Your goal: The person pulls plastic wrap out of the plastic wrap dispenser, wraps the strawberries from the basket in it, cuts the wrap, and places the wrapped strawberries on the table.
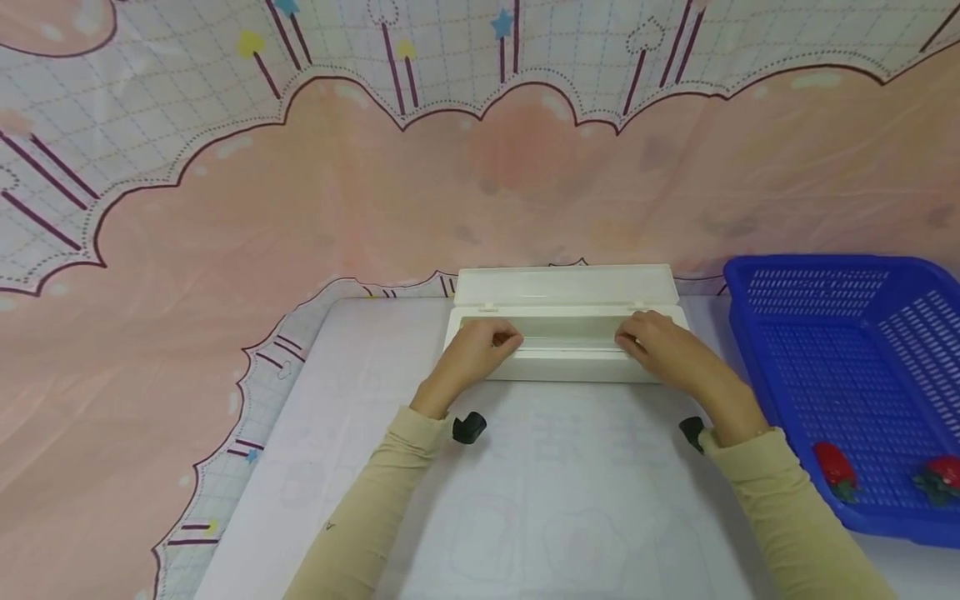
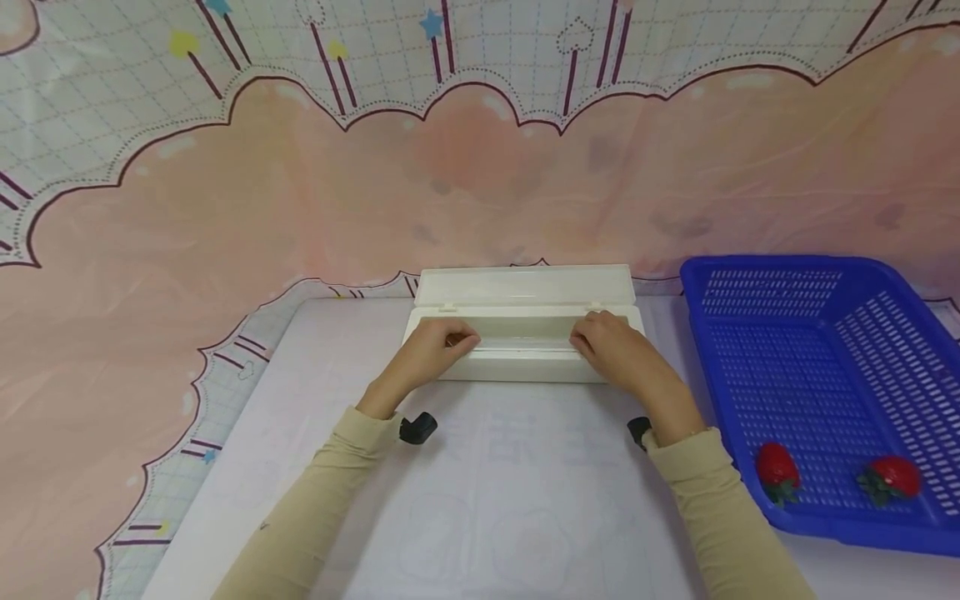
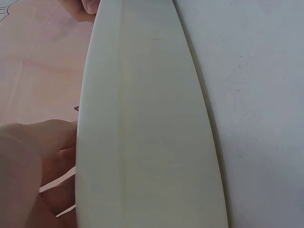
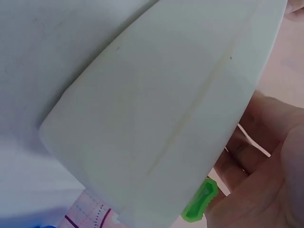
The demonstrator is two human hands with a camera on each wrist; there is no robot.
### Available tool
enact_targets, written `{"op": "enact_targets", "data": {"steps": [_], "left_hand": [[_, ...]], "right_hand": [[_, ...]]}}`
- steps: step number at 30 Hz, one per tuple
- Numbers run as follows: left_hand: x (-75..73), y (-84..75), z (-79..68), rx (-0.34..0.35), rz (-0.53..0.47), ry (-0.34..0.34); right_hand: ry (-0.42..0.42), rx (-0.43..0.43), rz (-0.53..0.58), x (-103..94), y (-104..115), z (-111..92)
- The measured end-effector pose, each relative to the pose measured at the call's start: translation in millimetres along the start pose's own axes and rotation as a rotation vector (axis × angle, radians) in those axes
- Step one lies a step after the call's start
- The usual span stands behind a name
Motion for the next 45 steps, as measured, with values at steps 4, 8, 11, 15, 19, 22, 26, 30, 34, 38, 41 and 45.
{"op": "enact_targets", "data": {"steps": [4,8,11,15,19,22,26,30,34,38,41,45], "left_hand": [[-0.5,-0.1,1.1,-0.011,-0.012,0.010],[-1.1,0.1,2.0,-0.011,-0.008,0.017],[-1.7,0.5,2.6,-0.010,-0.001,0.019],[-2.1,0.8,3.2,-0.019,-0.001,0.014],[-1.7,0.8,3.9,-0.019,-0.002,-0.005],[-1.6,1.3,3.8,-0.019,-0.011,-0.031],[-1.8,2.7,3.7,-0.023,-0.027,-0.071],[-1.8,3.8,4.7,-0.009,-0.016,-0.100],[-2.5,3.3,5.3,0.004,-0.014,-0.113],[-3.1,3.0,5.3,0.000,-0.020,-0.117],[-3.4,3.0,5.4,-0.008,-0.022,-0.115],[-3.0,3.8,6.9,-0.014,-0.025,-0.109]], "right_hand": [[-0.016,-0.008,0.007,2.0,-0.6,-0.4],[-0.035,-0.018,0.008,3.6,-1.0,-0.5],[-0.045,-0.021,0.006,4.5,-1.5,-0.2],[-0.057,-0.016,0.008,5.2,-2.2,0.9],[-0.068,0.000,0.002,5.8,-2.7,1.3],[-0.070,0.015,-0.008,6.8,-2.7,1.8],[-0.052,0.036,-0.008,8.2,-1.5,4.1],[0.001,0.072,0.027,9.3,-0.6,6.2],[0.030,0.077,0.038,8.6,-0.2,6.6],[0.013,0.060,0.012,6.5,-1.3,5.4],[0.004,0.059,0.002,4.8,-2.8,4.1],[0.010,0.071,0.002,3.8,-6.0,3.5]]}}
Point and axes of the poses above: each hand's wrist, its own z-axis towards the middle knuckle, its own x-axis out of the palm, y = z × x, the point moved 2 cm from there along z, towards the middle knuckle, and after that the axes turned 15 degrees about -z, right-handed, at the moved point
